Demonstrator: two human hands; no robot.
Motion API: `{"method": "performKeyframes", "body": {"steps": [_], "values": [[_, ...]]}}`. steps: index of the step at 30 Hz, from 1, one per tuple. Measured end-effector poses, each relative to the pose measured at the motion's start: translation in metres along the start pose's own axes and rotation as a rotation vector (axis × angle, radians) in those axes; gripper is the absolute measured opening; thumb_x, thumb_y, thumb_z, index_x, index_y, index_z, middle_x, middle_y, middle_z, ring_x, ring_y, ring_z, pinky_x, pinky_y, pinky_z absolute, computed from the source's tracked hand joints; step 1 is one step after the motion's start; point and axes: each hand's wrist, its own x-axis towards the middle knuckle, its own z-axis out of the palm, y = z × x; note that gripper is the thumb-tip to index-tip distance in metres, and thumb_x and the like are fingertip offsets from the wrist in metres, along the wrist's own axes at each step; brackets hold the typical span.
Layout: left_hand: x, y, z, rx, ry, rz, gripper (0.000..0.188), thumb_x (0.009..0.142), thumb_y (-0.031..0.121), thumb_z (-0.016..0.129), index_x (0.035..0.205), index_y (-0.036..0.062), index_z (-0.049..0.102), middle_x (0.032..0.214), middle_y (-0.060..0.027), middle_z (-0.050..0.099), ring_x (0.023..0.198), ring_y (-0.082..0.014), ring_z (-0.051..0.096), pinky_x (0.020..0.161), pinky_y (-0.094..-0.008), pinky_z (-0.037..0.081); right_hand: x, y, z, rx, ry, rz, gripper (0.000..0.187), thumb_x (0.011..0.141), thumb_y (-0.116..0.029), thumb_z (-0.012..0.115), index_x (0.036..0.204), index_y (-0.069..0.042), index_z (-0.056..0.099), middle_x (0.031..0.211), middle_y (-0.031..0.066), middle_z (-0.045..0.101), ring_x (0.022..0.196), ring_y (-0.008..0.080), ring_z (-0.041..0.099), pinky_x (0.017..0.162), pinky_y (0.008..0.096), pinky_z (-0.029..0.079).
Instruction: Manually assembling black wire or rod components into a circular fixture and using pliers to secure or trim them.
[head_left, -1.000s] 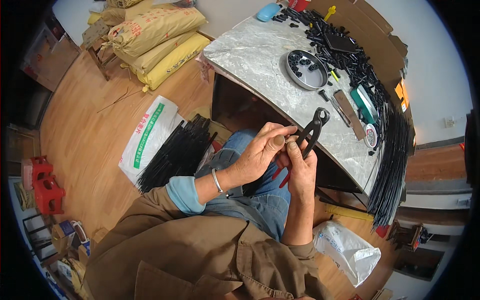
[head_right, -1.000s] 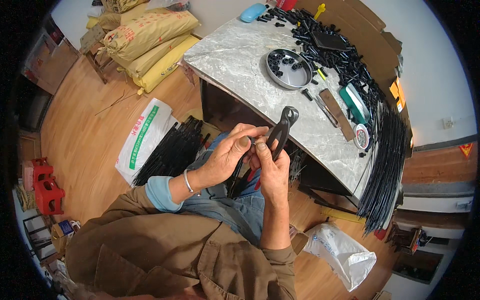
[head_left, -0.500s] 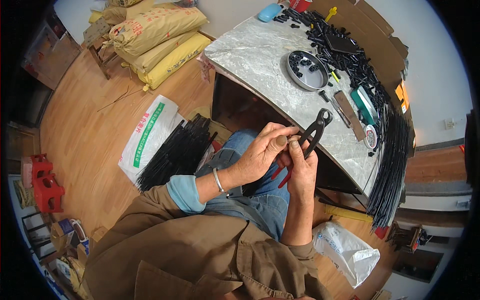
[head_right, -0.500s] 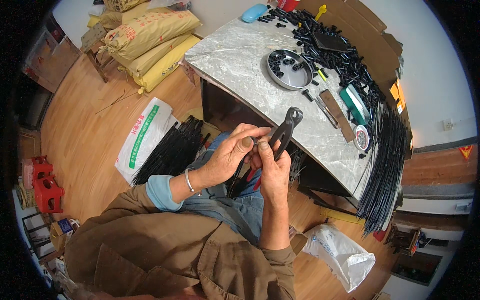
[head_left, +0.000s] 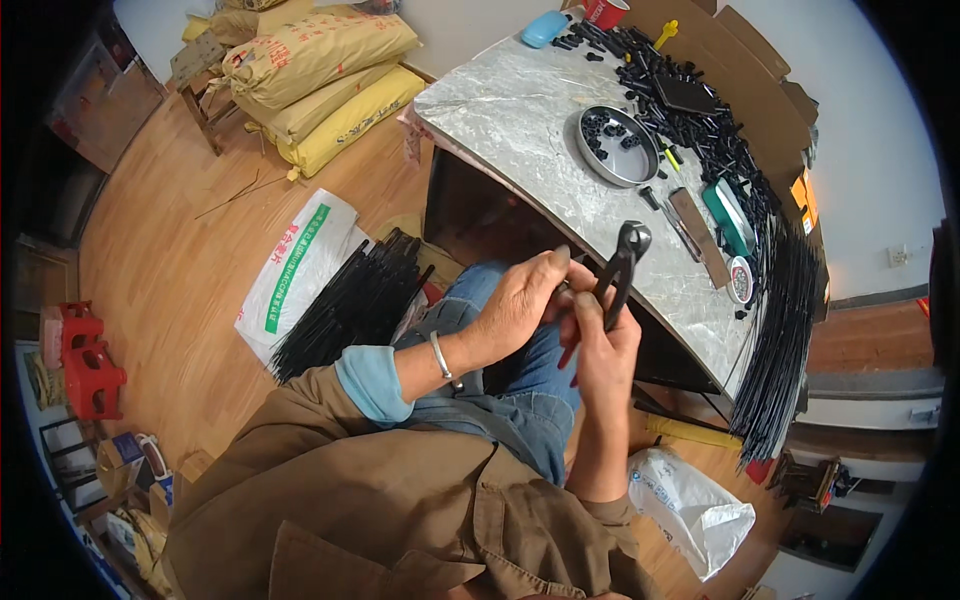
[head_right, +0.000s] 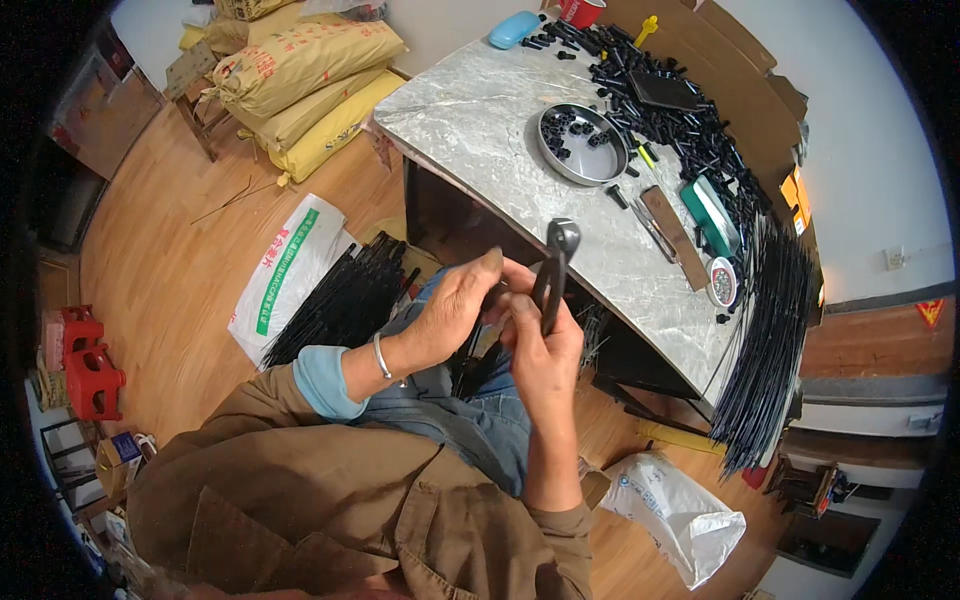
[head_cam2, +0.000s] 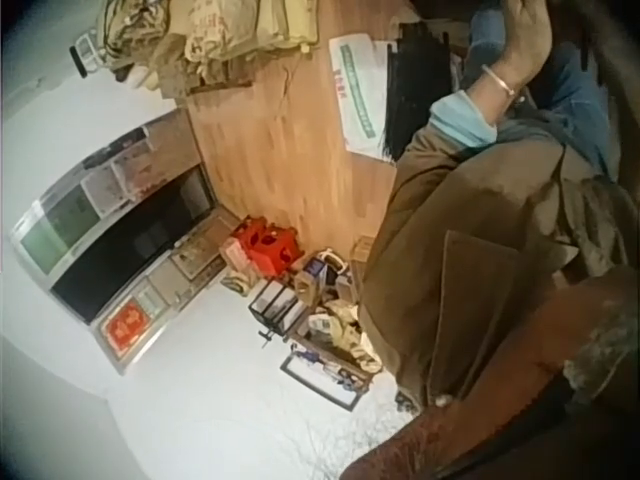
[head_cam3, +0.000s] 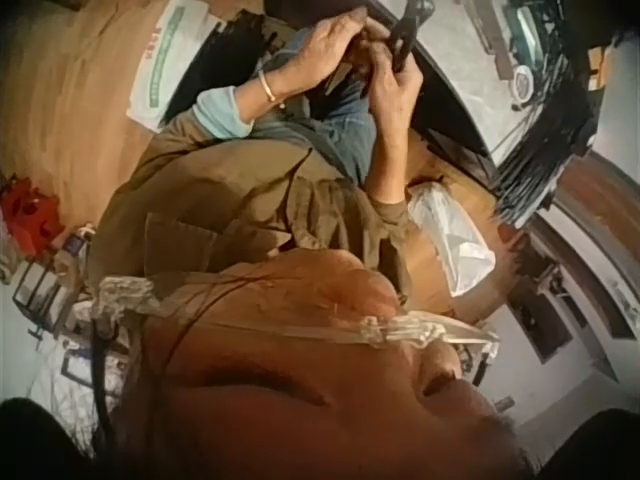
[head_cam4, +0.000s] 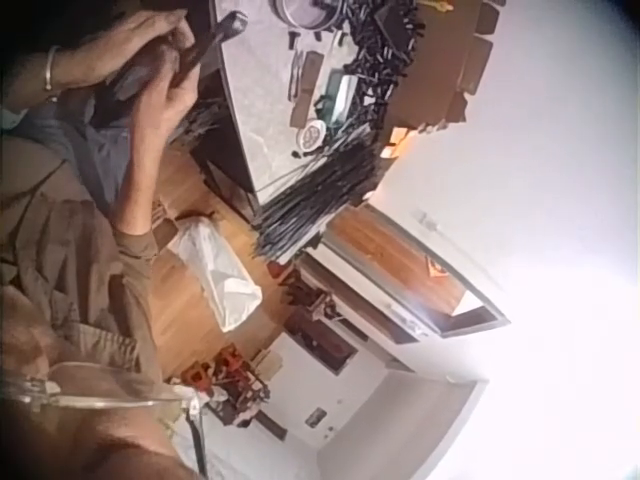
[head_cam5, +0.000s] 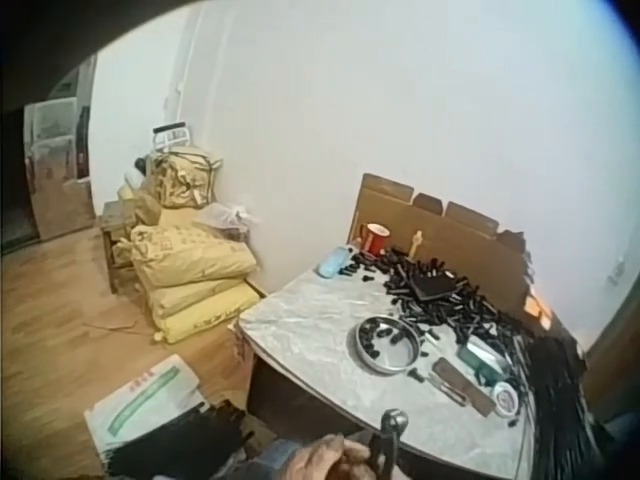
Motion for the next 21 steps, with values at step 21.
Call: {"method": "performKeyframes", "body": {"steps": [21], "values": [[-0.004, -0.01, 0.019, 0.18, 0.019, 0.01, 0.065, 0.097, 0.055, 0.039, 0.068, -0.0004, 0.057, 0.05, 0.0028, 0.039, 0.049, -0.0069, 0.037, 0.046, -0.0269, 0.031, -0.03, -0.065, -0.069, 0.01, -0.58, 0.876, 0.022, 0.099, -0.016, 0.046, 0.109, 0.004, 0.048, 0.066, 0.0034, 0.047, 0.05, 0.0136, 0.051, 0.048, 0.0284, 0.046]]}}
